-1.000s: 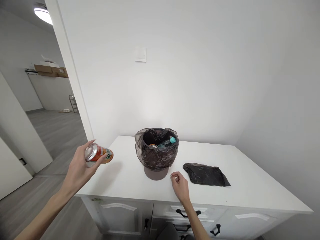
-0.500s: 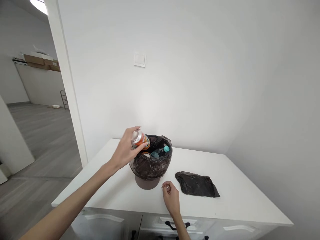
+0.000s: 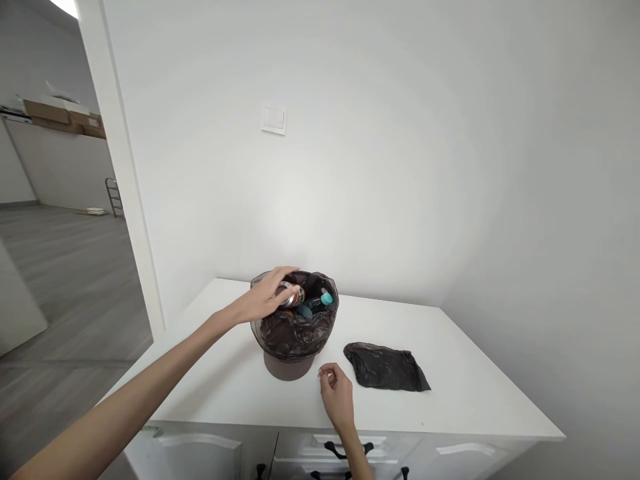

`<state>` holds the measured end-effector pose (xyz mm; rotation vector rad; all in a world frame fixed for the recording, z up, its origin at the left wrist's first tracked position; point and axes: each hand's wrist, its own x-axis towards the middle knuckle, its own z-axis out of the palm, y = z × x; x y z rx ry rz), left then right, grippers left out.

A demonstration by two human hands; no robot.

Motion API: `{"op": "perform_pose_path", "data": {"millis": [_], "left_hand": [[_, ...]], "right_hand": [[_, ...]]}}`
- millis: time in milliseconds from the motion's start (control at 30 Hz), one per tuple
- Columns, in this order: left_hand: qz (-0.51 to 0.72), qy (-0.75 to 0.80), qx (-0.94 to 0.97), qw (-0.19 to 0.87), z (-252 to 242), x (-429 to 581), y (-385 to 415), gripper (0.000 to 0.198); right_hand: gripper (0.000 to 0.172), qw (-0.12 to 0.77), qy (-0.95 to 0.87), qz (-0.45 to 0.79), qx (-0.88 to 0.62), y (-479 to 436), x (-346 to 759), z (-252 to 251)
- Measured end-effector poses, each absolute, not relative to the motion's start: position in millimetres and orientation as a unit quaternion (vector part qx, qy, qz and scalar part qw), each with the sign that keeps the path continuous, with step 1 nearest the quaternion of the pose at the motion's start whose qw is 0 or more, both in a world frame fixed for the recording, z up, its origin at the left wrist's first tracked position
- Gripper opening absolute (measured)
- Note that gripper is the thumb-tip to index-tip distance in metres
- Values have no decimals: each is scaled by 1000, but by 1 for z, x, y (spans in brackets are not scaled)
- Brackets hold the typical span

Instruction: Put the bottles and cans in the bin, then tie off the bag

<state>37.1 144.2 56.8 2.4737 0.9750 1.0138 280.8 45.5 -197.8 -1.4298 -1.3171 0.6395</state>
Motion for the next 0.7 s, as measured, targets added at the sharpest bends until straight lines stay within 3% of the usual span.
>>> {"op": "perform_pose_path", "data": {"millis": [167, 400, 567, 700], "left_hand": [[460, 437, 746, 202, 47, 9, 167, 62], [398, 517, 678, 340, 37, -19, 181, 73], [370, 499, 657, 427, 43, -17, 175, 72], [405, 472, 639, 453, 57, -13, 168, 57]], "right_hand": [[38, 572, -502, 358, -541, 54, 283, -173], [57, 618, -436, 426, -496, 100, 305, -101], [45, 563, -433, 523, -472, 120, 320, -52], [29, 537, -453, 540, -464, 129, 328, -28]]}}
